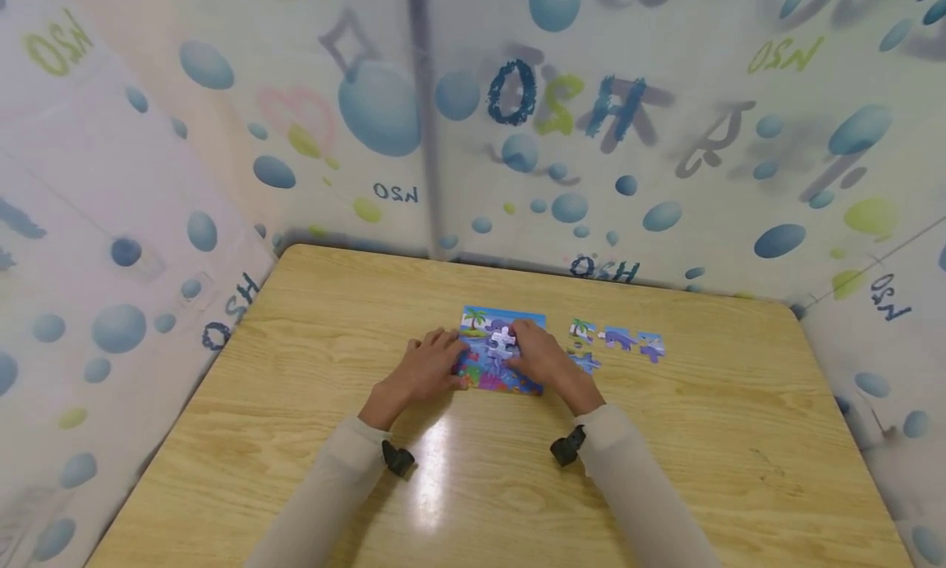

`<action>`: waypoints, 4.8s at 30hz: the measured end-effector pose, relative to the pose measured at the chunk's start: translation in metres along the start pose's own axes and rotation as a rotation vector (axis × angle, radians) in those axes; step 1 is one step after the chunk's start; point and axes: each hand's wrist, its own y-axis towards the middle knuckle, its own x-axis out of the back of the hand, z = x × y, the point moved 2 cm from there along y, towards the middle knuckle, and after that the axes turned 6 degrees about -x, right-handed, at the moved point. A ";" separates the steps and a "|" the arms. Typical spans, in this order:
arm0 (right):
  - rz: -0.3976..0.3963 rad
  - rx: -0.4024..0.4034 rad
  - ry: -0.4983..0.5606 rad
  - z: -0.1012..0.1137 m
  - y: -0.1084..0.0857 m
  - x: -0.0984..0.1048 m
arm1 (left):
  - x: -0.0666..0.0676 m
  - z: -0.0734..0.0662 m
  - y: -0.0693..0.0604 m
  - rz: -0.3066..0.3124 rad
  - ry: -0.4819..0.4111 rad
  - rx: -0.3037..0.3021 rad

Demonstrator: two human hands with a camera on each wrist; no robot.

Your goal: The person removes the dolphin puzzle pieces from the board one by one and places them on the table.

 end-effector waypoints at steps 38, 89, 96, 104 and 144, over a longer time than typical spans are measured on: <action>-0.078 -0.068 -0.078 -0.123 -0.086 0.058 | 0.002 -0.002 -0.001 0.002 -0.006 -0.014; 0.016 -0.077 -0.110 -0.017 -0.020 0.009 | 0.002 0.000 -0.002 -0.006 -0.016 -0.012; -0.005 -0.049 -0.047 -0.018 -0.018 0.009 | 0.000 0.001 0.000 0.002 -0.003 -0.017; -0.036 0.039 -0.089 -0.018 -0.020 0.010 | 0.000 0.001 -0.001 0.005 0.007 -0.014; 0.032 0.021 0.446 -0.040 -0.034 0.027 | 0.000 0.001 -0.001 -0.022 -0.004 -0.030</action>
